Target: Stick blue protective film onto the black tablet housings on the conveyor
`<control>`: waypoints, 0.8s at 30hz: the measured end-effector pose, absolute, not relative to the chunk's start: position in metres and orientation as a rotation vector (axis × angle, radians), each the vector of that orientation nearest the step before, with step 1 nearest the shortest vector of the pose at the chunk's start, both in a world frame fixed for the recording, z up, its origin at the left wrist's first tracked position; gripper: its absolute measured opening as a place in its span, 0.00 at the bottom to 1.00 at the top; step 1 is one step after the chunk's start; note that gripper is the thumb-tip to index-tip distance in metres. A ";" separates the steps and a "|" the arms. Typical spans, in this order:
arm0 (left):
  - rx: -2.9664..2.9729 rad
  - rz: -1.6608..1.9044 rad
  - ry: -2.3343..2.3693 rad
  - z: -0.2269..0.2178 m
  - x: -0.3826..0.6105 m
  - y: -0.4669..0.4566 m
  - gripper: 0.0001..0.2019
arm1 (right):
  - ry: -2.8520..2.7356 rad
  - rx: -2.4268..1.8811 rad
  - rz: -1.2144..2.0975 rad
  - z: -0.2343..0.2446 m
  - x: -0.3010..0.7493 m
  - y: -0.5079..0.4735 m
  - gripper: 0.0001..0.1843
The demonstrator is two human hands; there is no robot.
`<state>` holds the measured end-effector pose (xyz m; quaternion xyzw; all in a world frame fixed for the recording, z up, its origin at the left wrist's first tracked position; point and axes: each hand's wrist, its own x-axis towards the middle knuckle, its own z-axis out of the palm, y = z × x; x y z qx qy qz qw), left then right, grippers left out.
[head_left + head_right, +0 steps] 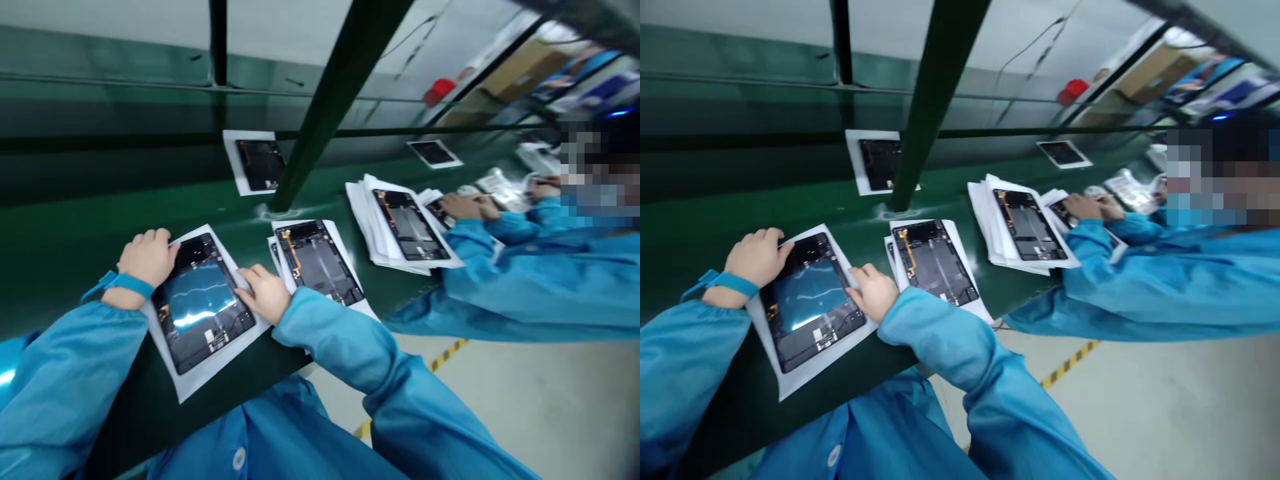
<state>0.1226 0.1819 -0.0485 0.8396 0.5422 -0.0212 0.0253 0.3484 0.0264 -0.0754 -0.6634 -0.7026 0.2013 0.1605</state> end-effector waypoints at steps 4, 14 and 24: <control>2.612 -0.087 1.514 -0.048 0.113 0.188 0.18 | -1.942 -1.940 0.625 -0.077 0.342 0.021 0.22; 2.399 0.094 1.719 -0.007 0.082 0.168 0.11 | -1.799 -1.713 0.967 -0.082 0.353 0.036 0.14; 2.448 0.933 1.851 -0.007 0.033 0.138 0.22 | -1.720 -1.690 0.837 -0.081 0.288 0.195 0.21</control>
